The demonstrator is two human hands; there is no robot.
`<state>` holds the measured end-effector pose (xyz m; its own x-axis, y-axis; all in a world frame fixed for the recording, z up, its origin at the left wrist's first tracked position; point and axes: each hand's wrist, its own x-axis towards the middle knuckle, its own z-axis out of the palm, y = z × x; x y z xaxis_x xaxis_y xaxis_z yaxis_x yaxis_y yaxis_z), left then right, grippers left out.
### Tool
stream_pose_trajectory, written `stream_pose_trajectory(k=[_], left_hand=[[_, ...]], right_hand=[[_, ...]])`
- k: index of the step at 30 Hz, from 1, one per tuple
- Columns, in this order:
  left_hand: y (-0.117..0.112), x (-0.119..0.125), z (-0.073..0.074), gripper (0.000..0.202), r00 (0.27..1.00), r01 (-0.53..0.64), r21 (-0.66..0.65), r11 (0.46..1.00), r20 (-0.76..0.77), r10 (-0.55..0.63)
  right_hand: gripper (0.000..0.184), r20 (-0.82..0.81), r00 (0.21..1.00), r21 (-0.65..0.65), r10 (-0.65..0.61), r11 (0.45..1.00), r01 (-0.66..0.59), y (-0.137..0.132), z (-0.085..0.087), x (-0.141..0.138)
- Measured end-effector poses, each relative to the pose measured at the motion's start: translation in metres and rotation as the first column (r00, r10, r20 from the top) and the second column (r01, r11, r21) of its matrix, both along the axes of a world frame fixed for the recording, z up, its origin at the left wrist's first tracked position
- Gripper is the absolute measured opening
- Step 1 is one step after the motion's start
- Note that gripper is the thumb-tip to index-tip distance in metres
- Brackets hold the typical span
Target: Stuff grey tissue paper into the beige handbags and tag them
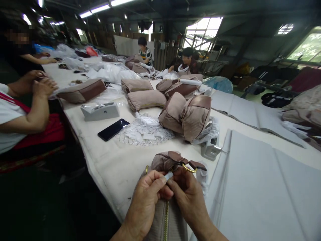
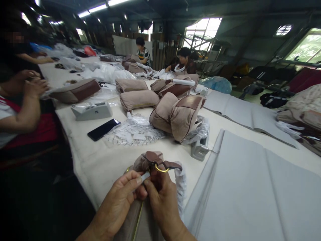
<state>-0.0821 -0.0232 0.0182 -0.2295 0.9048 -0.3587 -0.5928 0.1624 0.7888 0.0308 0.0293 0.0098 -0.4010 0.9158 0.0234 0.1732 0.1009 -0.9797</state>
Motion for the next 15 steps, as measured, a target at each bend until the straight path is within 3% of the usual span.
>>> stream_pose_trajectory(k=[2, 3, 6, 7, 9, 10, 12, 14, 15], left_hand=[[-0.001, -0.002, -0.002, 0.02, 0.999, 0.023, -0.02, 1.0, -0.034, -0.024], [-0.002, -0.002, -0.003, 0.021, 0.997, 0.038, -0.02, 0.999, -0.069, -0.04], [-0.003, -0.001, -0.006, 0.024, 0.987, 0.087, 0.009, 0.996, -0.136, -0.085], [-0.003, 0.001, -0.005, 0.025, 0.986, 0.095, 0.021, 0.995, -0.139, -0.091], [-0.005, 0.004, -0.002, 0.027, 0.981, 0.103, 0.016, 0.995, -0.166, -0.099], [-0.006, 0.005, 0.001, 0.029, 0.974, 0.11, -0.001, 0.994, -0.2, -0.108], [-0.012, 0.003, 0.006, 0.034, 0.943, 0.14, -0.009, 0.99, -0.303, -0.136], [-0.02, -0.008, 0.004, 0.039, 0.902, 0.103, 0.014, 0.995, -0.424, -0.087], [-0.024, -0.017, -0.002, 0.04, 0.881, 0.028, 0.022, 0.999, -0.473, -0.014]], right_hand=[[0.008, 0.103, 0.995, 0.238, 0.011, 0.971, -0.035, 0.002, -0.005, 0.003], [0.009, 0.158, 0.987, 0.398, 0.016, 0.914, -0.079, 0.005, -0.007, 0.005], [0.024, 0.295, 0.955, 0.766, 0.017, 0.593, -0.247, 0.014, -0.003, 0.007], [0.024, 0.338, 0.941, 0.817, 0.01, 0.494, -0.298, 0.017, 0.0, 0.006], [0.017, 0.398, 0.917, 0.86, -0.029, 0.36, -0.362, 0.022, 0.005, 0.005], [0.014, 0.411, 0.911, 0.867, -0.047, 0.328, -0.375, 0.024, 0.005, 0.004], [0.015, 0.403, 0.912, 0.872, -0.071, 0.333, -0.359, 0.027, 0.0, 0.008], [0.023, 0.364, 0.928, 0.863, -0.084, 0.404, -0.302, 0.026, -0.015, 0.018], [0.029, 0.335, 0.935, 0.847, -0.113, 0.472, -0.246, 0.024, -0.024, 0.026]])
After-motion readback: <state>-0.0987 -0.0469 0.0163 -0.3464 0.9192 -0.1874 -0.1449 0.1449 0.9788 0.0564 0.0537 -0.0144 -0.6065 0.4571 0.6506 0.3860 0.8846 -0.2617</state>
